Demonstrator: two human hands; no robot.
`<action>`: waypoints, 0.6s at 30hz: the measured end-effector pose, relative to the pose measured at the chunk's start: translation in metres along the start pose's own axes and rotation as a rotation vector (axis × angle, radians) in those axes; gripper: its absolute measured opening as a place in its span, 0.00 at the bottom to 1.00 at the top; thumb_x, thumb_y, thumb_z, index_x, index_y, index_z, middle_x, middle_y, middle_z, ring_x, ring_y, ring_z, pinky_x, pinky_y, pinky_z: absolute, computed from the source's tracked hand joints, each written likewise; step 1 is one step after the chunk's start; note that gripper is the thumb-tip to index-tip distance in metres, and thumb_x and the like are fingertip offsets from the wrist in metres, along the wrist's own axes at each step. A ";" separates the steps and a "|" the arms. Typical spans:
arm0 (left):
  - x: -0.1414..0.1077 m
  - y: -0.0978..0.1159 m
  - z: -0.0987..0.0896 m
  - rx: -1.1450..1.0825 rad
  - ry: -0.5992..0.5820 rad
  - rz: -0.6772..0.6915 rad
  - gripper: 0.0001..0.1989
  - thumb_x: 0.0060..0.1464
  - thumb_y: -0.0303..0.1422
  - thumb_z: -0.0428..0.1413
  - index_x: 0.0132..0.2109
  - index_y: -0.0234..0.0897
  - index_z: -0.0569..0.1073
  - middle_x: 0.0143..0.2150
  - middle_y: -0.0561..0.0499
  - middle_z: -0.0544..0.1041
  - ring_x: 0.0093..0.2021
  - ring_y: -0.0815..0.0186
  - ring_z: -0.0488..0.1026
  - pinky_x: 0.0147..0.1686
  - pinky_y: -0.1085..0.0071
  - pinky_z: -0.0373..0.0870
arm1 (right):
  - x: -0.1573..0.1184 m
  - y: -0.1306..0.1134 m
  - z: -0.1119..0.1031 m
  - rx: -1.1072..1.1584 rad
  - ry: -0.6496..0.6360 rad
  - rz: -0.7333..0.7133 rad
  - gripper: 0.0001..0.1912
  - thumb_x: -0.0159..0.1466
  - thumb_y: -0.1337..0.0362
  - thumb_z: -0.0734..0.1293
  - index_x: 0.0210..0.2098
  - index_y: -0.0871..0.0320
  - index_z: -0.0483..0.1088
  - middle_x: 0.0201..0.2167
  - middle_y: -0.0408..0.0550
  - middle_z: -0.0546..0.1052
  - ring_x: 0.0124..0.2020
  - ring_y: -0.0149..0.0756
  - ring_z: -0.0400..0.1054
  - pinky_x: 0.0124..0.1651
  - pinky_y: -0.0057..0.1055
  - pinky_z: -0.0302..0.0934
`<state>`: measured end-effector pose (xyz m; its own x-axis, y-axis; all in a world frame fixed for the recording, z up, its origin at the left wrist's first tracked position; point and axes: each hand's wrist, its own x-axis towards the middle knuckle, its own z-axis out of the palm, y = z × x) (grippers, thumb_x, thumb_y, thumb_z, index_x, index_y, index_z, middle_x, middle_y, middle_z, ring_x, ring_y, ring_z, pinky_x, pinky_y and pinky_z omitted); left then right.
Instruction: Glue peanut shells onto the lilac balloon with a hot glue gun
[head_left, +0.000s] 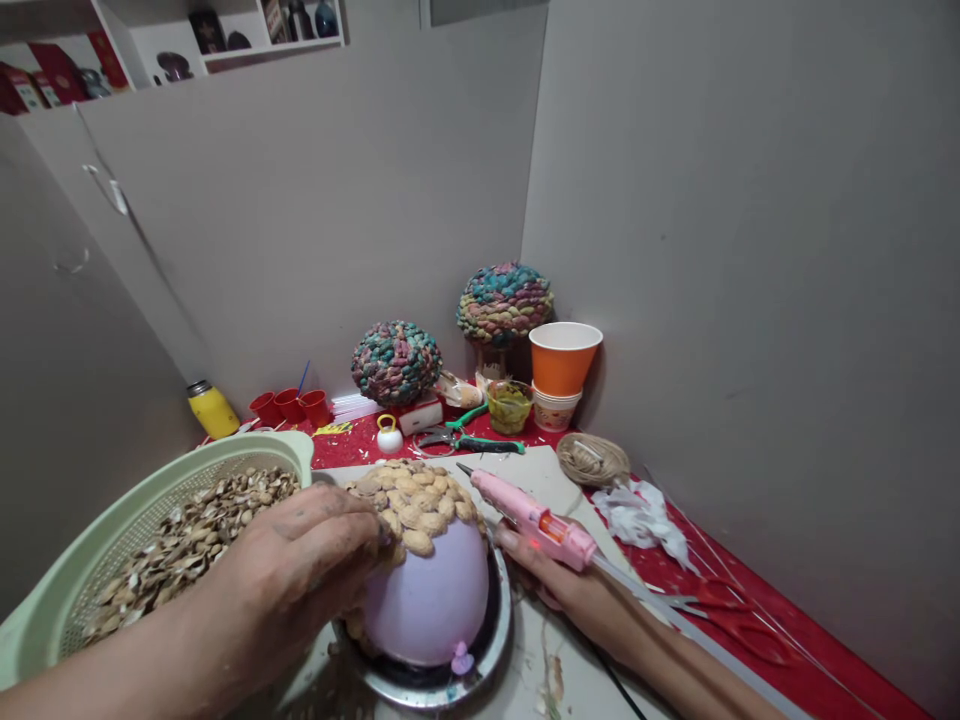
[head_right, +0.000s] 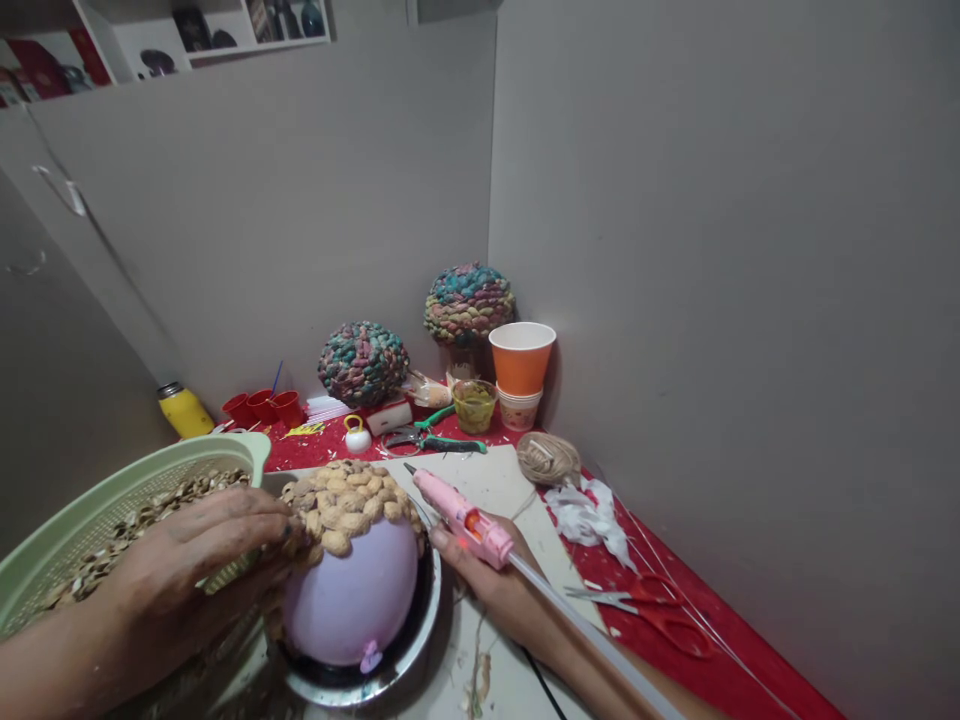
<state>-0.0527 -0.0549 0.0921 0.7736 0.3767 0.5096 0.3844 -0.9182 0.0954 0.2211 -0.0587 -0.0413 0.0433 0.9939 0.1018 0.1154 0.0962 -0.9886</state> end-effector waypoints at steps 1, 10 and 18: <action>-0.001 0.000 0.001 0.011 0.010 0.002 0.12 0.56 0.19 0.56 0.46 0.35 0.69 0.41 0.45 0.78 0.40 0.64 0.75 0.38 0.71 0.74 | 0.000 0.000 0.000 -0.015 -0.005 -0.011 0.20 0.58 0.46 0.68 0.26 0.58 0.71 0.17 0.39 0.60 0.19 0.28 0.50 0.20 0.26 0.48; -0.003 0.001 0.000 -0.011 0.022 -0.014 0.15 0.57 0.20 0.56 0.50 0.36 0.67 0.40 0.45 0.78 0.38 0.64 0.75 0.37 0.71 0.74 | 0.000 -0.003 0.001 0.035 -0.034 -0.001 0.20 0.57 0.47 0.69 0.21 0.58 0.70 0.17 0.40 0.62 0.21 0.30 0.54 0.23 0.27 0.52; -0.005 0.000 -0.001 -0.039 0.094 -0.098 0.14 0.57 0.27 0.56 0.50 0.39 0.67 0.39 0.46 0.78 0.38 0.63 0.77 0.36 0.69 0.75 | -0.001 -0.001 0.001 -0.003 0.007 0.026 0.20 0.56 0.46 0.69 0.26 0.59 0.73 0.17 0.40 0.62 0.20 0.29 0.52 0.20 0.26 0.49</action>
<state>-0.0569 -0.0570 0.0910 0.6819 0.4538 0.5736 0.4350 -0.8821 0.1807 0.2203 -0.0595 -0.0403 0.0530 0.9956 0.0773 0.1176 0.0706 -0.9906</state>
